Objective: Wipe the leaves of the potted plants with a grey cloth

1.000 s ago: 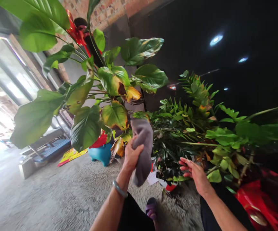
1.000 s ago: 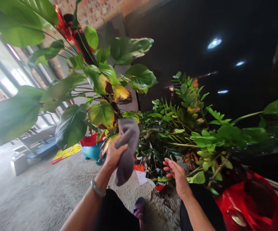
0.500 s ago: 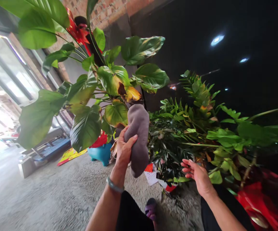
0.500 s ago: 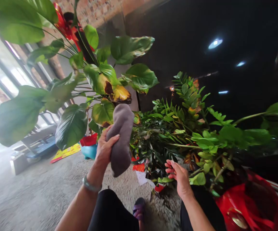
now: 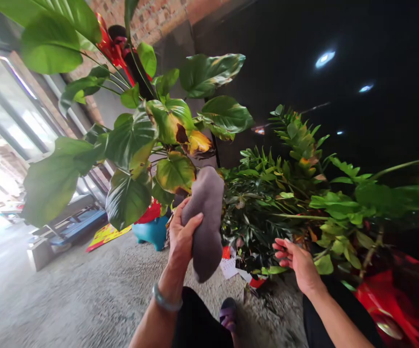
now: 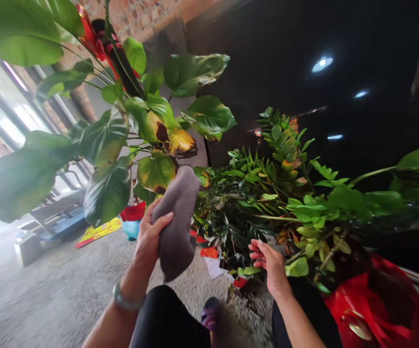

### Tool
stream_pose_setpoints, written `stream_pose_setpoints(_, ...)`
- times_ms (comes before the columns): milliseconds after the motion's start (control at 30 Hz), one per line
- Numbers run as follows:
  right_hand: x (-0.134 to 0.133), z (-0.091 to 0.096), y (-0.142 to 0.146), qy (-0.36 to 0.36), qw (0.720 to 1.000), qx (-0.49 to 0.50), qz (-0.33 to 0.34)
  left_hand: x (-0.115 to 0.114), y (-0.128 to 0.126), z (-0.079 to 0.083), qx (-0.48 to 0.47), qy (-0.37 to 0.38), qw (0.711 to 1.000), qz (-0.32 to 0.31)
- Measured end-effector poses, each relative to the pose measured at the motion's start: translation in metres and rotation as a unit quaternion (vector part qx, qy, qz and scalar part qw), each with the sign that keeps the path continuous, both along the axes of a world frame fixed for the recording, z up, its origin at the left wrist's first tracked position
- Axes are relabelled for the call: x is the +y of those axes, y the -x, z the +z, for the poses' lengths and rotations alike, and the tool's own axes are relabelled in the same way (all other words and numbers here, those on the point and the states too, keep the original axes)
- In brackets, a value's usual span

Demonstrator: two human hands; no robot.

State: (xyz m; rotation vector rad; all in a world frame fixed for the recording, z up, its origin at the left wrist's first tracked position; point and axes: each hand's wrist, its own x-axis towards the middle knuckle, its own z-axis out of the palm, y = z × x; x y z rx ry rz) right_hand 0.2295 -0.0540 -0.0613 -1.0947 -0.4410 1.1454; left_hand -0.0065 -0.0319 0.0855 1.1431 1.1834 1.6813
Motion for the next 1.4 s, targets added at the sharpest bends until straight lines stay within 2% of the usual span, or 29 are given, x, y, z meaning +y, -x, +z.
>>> stream_pose_setpoints(67, 0.001, 0.000, 0.001, 0.001, 1.000, -0.003, 0.004, 0.014, -0.007, -0.008, -0.006, -0.004, 1.000, 0.014)
stream_pose_setpoints(167, 0.000, 0.001, -0.001, 0.001, 1.000, -0.010, 0.009, 0.009, -0.016, -0.051, 0.031, 0.106, 0.994, -0.022)
stream_pose_setpoints(233, -0.001, 0.001, -0.002, 0.004, 1.000, -0.013, 0.008, -0.010, -0.016, -0.079, 0.055, 0.194, 0.974, -0.103)
stream_pose_setpoints(300, -0.001, 0.000, -0.004, 0.006, 1.000, -0.013, 0.008, -0.028, -0.011, -0.090, 0.066, 0.225, 0.955, -0.183)
stream_pose_setpoints(333, -0.002, -0.001, -0.004, 0.006, 1.000, -0.013, 0.009, -0.035, -0.008, -0.086, 0.067, 0.227, 0.949, -0.208)
stream_pose_setpoints(400, -0.001, -0.003, -0.004, 0.005, 1.000, -0.012, 0.010, -0.037, -0.002, -0.063, 0.055, 0.194, 0.959, -0.202)
stream_pose_setpoints(500, 0.000, -0.004, -0.003, 0.005, 1.000, -0.011, 0.005, -0.016, 0.000, -0.015, 0.003, 0.075, 0.993, -0.092)
stream_pose_setpoints(567, 0.000, -0.003, -0.001, 0.003, 1.000, -0.013, 0.005, 0.002, -0.005, 0.001, -0.037, 0.010, 0.999, -0.022)
stream_pose_setpoints(600, 0.000, -0.003, -0.001, -0.002, 1.000, -0.016, 0.007, 0.009, -0.008, 0.001, -0.047, 0.003, 0.999, -0.007)
stream_pose_setpoints(667, -0.001, -0.003, 0.000, -0.012, 0.999, -0.027, 0.020, 0.014, -0.016, -0.017, -0.036, 0.049, 0.998, -0.015)
stream_pose_setpoints(733, -0.002, -0.003, -0.001, -0.017, 0.998, -0.039, 0.034, 0.005, -0.020, -0.049, 0.010, 0.144, 0.987, -0.071)
stream_pose_setpoints(800, -0.002, -0.004, -0.002, -0.016, 0.998, -0.048, 0.038, -0.012, -0.020, -0.076, 0.050, 0.220, 0.962, -0.153)
stream_pose_setpoints(867, -0.002, -0.005, -0.004, -0.015, 0.999, -0.044, 0.027, -0.029, -0.015, -0.085, 0.059, 0.247, 0.939, -0.232)
stream_pose_setpoints(900, -0.002, -0.006, -0.005, -0.015, 0.999, -0.038, 0.021, -0.034, -0.012, -0.080, 0.054, 0.243, 0.934, -0.255)
stream_pose_setpoints(967, -0.001, -0.006, -0.005, -0.010, 1.000, -0.023, 0.010, -0.036, -0.007, -0.054, 0.029, 0.200, 0.947, -0.251)
stream_pose_setpoints(1067, 0.000, -0.005, -0.004, 0.000, 1.000, -0.009, 0.000, -0.018, -0.004, -0.005, -0.031, 0.055, 0.988, -0.142)
stream_pose_setpoints(1133, 0.000, -0.004, -0.003, -0.005, 1.000, -0.008, 0.003, -0.001, -0.006, 0.011, -0.065, -0.015, 0.995, -0.072)
stream_pose_setpoints(1200, -0.001, -0.003, -0.001, -0.013, 1.000, -0.013, 0.013, 0.012, -0.012, 0.004, -0.069, -0.009, 0.997, -0.031)
stream_pose_setpoints(1267, -0.002, -0.003, -0.001, -0.018, 0.999, -0.020, 0.025, 0.013, -0.018, -0.023, -0.041, 0.070, 0.996, -0.026)
stream_pose_setpoints(1333, -0.002, -0.003, -0.002, -0.021, 0.999, -0.026, 0.030, 0.003, -0.021, -0.055, -0.002, 0.176, 0.982, -0.061)
stream_pose_setpoints(1400, -0.002, -0.005, -0.004, -0.024, 0.999, -0.030, 0.025, -0.014, -0.020, -0.075, 0.004, 0.234, 0.964, -0.130)
